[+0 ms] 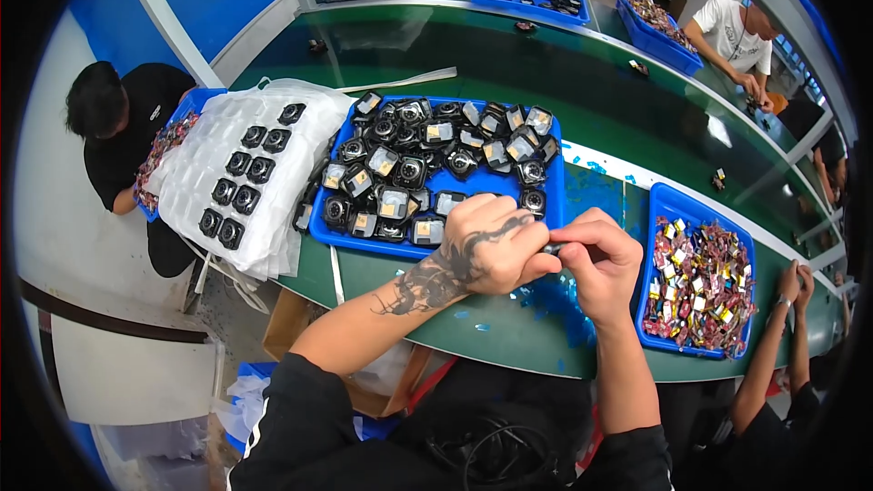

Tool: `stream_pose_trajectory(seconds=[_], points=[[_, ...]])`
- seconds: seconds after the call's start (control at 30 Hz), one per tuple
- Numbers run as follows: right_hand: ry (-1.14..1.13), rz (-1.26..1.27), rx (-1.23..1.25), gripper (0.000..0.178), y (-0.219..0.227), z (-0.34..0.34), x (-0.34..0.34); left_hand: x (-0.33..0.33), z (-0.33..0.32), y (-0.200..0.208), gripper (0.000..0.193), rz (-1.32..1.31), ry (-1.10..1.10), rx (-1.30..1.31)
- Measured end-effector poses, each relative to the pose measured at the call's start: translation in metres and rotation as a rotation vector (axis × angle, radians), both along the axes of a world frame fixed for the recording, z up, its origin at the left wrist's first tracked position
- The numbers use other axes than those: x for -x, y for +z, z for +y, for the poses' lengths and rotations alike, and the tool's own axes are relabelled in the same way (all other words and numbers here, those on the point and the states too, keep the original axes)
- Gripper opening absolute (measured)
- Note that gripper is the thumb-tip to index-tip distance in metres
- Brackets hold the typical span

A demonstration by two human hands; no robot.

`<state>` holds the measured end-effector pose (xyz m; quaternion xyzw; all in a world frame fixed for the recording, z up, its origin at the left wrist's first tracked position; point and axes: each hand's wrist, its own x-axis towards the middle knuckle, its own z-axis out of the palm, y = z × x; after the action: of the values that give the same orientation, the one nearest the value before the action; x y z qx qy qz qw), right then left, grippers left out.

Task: Manually assemble small electronic components by peeling adhesive backings and joining parts.

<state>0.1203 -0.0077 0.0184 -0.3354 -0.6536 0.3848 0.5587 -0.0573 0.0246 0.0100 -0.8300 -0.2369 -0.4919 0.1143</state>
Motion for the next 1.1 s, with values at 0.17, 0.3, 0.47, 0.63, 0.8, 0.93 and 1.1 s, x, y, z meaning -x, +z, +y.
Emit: stream_pose_trajectory(seconds=[0.17, 0.3, 0.47, 0.63, 0.8, 0.93, 1.1], points=[[0.025, -0.064, -0.073, 0.010, -0.002, 0.000, -0.005, 0.001, 0.010, -0.002, 0.038, -0.003, -0.182, 0.010], [-0.077, 0.021, 0.062, 0.012, 0.004, 0.004, 0.009, 0.001, 0.006, -0.019, 0.049, -0.235, -0.293, 0.583], [-0.196, -0.310, -0.079, 0.021, 0.012, -0.009, -0.018, -0.010, -0.001, -0.011, 0.042, -0.320, -0.681, 1.471], [-0.445, -0.526, -0.069, 0.014, 0.027, 0.000, -0.078, -0.018, -0.010, -0.003, 0.030, -0.570, -0.816, 1.898], [-0.822, -1.560, 0.216, 0.030, 0.018, 0.027, -0.192, -0.025, -0.007, 0.003, 0.019, -0.697, -0.688, 1.798], [-0.651, -1.370, 0.417, 0.019, 0.009, 0.035, -0.204, -0.024, -0.002, 0.003, 0.018, -0.769, -0.693, 1.787], [-0.602, -1.061, 0.361, 0.020, 0.008, 0.030, -0.209, -0.024, -0.001, -0.004, 0.015, -0.809, -0.714, 1.746]])
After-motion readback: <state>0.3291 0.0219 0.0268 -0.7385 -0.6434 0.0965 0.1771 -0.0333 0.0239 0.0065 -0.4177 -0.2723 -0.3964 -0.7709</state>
